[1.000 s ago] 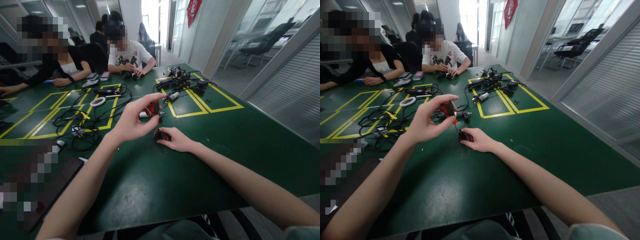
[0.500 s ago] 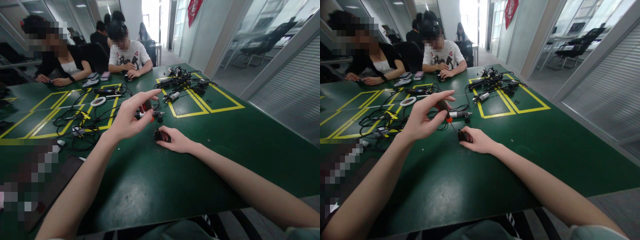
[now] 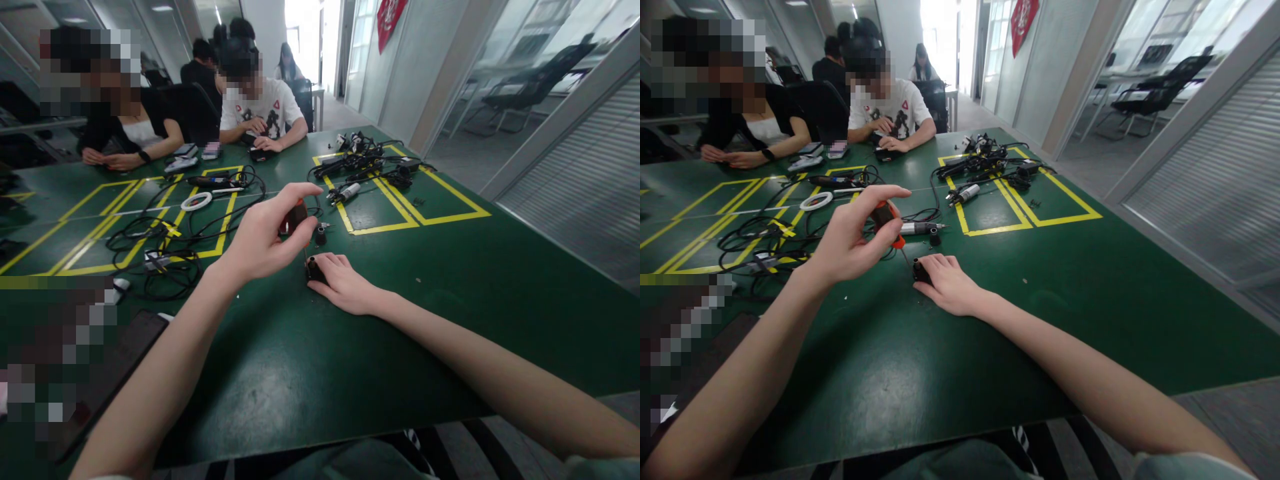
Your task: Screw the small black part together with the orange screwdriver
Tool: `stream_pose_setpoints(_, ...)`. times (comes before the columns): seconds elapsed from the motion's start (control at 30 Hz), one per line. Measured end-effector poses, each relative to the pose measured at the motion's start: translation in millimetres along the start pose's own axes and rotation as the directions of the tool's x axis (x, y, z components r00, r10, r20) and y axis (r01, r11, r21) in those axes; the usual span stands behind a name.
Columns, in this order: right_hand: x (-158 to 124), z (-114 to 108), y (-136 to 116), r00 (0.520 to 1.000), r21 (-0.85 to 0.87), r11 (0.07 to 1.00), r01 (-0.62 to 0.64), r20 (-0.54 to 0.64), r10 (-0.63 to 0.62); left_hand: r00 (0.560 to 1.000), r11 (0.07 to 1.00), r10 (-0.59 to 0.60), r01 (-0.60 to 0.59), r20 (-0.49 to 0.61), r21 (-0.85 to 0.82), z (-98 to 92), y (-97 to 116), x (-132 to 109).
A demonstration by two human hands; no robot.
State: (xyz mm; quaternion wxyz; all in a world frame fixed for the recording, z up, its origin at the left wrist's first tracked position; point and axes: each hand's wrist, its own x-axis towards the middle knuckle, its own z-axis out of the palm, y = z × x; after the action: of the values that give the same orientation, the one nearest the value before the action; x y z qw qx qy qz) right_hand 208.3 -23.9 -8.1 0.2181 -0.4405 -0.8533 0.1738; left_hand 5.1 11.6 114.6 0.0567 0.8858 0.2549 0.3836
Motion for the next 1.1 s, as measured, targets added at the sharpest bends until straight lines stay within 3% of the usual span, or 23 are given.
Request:
stream_pose_setpoints(0.37, 1.3, 1.0, 2.7, 0.999, -0.014, 1.0, 0.021, -0.028, -0.021, 1.0, 0.997, -0.02, 0.021, -0.008, 0.077, -3.3, 0.7, 1.7)
stream_pose_setpoints(0.7, 1.3, -2.4, 12.0, 0.995, 0.112, 0.99, 0.083, -0.056, -0.078, 1.0, 1.0, -0.012, 0.012, 0.01, 0.006, 0.7, -0.4, -0.3)
stream_pose_setpoints(1.1, 0.6, -3.5, 6.8, 0.998, 0.083, 0.996, 0.023, -0.066, -0.017, 1.0, 0.999, 0.013, -0.013, -0.006, -0.047, 2.9, 1.5, -0.4)
